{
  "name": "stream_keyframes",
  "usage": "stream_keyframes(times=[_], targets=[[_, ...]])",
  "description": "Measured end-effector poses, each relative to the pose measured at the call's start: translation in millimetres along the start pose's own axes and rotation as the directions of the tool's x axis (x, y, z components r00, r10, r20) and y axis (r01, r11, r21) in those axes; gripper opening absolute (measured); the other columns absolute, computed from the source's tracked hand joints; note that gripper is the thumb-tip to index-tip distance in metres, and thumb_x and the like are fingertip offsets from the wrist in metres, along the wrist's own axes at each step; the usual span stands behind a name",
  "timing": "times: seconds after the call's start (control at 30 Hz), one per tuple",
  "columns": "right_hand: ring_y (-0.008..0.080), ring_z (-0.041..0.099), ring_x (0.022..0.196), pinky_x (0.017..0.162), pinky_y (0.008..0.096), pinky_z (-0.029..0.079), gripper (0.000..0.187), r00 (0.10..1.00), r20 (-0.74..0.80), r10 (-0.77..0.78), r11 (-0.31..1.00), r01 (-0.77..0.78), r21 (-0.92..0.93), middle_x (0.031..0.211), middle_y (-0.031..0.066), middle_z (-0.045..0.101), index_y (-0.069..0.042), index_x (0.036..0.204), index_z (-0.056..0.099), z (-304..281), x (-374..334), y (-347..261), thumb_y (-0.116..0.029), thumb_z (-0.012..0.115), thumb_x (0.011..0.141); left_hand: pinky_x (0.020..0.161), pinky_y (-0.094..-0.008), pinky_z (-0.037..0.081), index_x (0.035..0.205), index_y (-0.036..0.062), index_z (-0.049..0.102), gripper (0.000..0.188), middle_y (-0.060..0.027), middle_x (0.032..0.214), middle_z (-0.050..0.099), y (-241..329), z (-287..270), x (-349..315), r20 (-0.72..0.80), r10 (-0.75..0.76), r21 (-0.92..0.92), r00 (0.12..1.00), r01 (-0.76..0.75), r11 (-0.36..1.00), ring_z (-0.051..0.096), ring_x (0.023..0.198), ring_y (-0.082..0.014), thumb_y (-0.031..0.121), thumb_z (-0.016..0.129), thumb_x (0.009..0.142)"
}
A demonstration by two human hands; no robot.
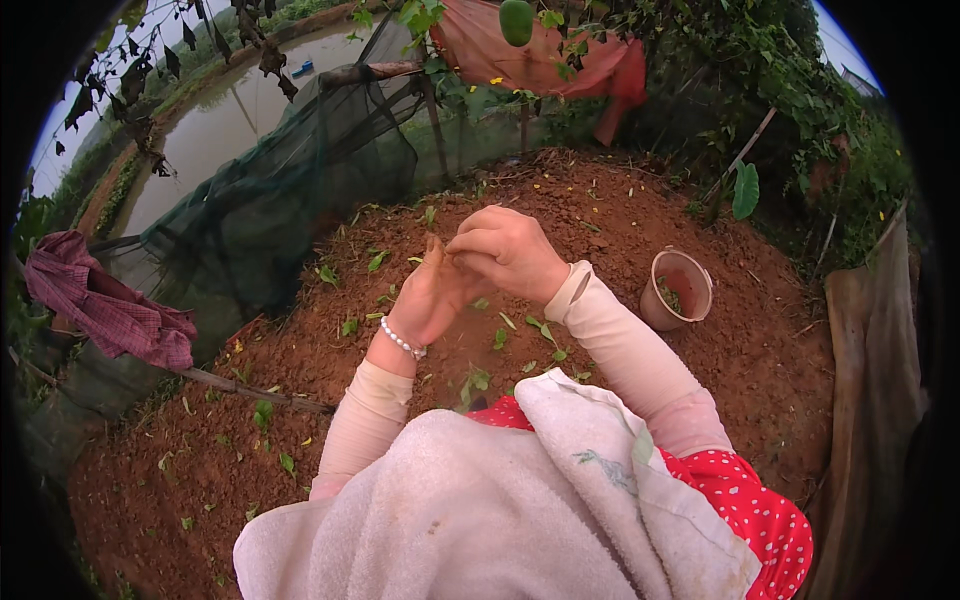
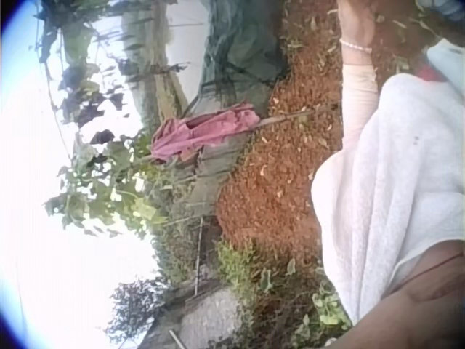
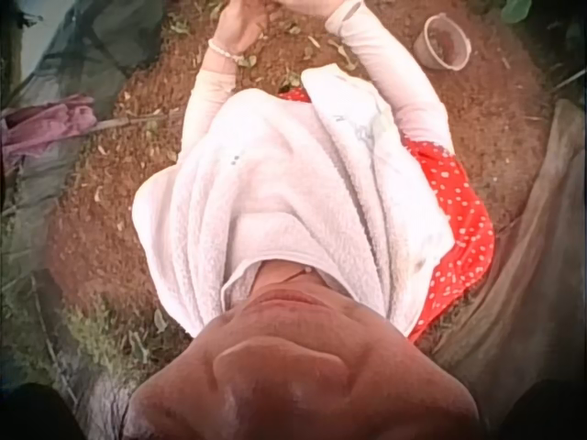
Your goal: The person walks along a garden bed and repeatedly pulls small weeds from the soil by hand, placing them into a nearby bucket. The person uses a thin stick to loosen soil around some plants before removing the weeds.
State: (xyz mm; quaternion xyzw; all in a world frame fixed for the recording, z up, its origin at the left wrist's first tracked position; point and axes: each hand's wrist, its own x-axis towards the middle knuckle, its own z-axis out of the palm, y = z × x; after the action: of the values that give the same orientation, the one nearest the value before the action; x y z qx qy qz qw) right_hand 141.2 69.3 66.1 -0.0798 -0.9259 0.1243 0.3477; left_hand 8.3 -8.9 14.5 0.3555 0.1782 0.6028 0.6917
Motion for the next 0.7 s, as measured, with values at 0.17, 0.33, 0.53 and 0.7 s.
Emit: stream_keyframes(times=[0.17, 0.33, 0.53, 0.7], targets=[[0.0138, 0.059, 0.075, 0.065, 0.0246, 0.046, 0.016, 0.789, 0.152, 0.595, 0.539, -0.532, 0.652, 0.084, 0.0074, 0.062, -0.002, 0.092, 0.061, 0, -2, -4, -0.007, 0.056, 0.078, 0.093, -0.0394, 0.035, 0.121, 0.0015, 0.039, 0.057, -0.0115, 0.118, 0.047, 1, 0, -3, 0.031, -0.049, 0.08, 0.998, 0.047, 0.996, 0.047, 0.108, -0.0244, 0.048, 0.031, 0.089], [0.0176, 0.06, 0.079, 0.071, 0.0261, 0.046, 0.026, 0.906, -0.087, 0.414, 0.845, -0.347, 0.408, 0.089, 0.0098, 0.062, -0.002, 0.102, 0.057, -3, -1, -1, -0.003, 0.055, 0.076, 0.086, -0.0361, 0.042, 0.122, 0.0005, 0.035, 0.048, -0.0112, 0.117, 0.046, 4, 1, -1, -0.11, 0.043, 0.277, 0.993, -0.011, 0.961, 0.047, 0.106, -0.0225, 0.034, 0.041, 0.088], [0.0242, 0.057, 0.086, 0.076, 0.0318, 0.045, 0.037, 0.999, -0.047, 0.028, 0.967, -0.015, 0.256, 0.093, 0.0117, 0.058, -0.004, 0.101, 0.059, -9, 3, -1, 0.0, 0.059, 0.063, 0.086, -0.0289, 0.041, 0.124, -0.0013, 0.031, 0.045, -0.0103, 0.12, 0.043, 4, -8, 8, -0.228, 0.25, 0.609, 0.941, -0.063, 0.791, 0.046, 0.106, -0.0183, 0.013, 0.05, 0.085], [0.0235, 0.056, 0.076, 0.067, 0.0316, 0.045, 0.023, 0.991, 0.125, 0.051, 0.957, -0.085, 0.277, 0.08, 0.0107, 0.056, -0.002, 0.083, 0.059, -7, -3, 8, 0.002, 0.059, 0.06, 0.087, -0.0284, 0.041, 0.124, -0.0023, 0.032, 0.059, -0.0127, 0.121, 0.041, 8, -9, 10, -0.22, 0.276, 0.733, 0.935, -0.028, 0.679, 0.046, 0.107, -0.0188, 0.001, 0.059, 0.072]])
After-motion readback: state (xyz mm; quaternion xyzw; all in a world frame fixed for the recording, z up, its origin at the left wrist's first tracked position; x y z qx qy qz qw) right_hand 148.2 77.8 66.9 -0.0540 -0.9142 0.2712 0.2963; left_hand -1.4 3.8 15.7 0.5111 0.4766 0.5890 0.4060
